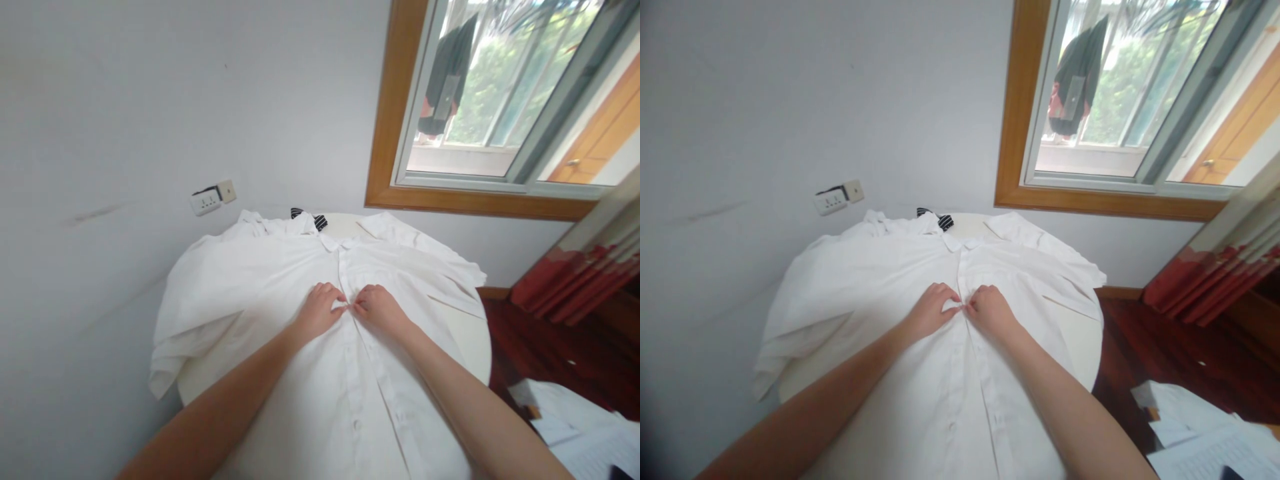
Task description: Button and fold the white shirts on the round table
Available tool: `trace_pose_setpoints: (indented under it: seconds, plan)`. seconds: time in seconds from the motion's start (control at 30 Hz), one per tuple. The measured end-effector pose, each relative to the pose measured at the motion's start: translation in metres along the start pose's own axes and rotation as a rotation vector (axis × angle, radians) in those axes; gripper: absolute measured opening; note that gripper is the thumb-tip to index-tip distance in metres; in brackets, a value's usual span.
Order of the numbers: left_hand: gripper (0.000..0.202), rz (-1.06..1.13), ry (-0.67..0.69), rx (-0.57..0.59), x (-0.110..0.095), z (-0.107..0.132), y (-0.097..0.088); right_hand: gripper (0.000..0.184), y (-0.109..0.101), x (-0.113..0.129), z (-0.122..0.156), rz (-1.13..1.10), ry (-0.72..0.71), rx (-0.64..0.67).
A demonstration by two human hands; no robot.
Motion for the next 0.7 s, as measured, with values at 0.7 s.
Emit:
trace_pose_setpoints:
  seconds: [0.7]
  plan:
    - [0.018,-0.25,-0.095,0.072,-0.016,0.002,-0.006,0.016,-0.006,-0.007,0.0,-0.315,0.119,-0.121]
Point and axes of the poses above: each hand's wrist, its own z-axis away from the middle knuckle, its own y-axis out of the palm, x = y × z, the point moved 5 cm from there along -z, towards the middle knuckle, and after that the axes turned 15 degrees about -z, right-handed, at the moved point
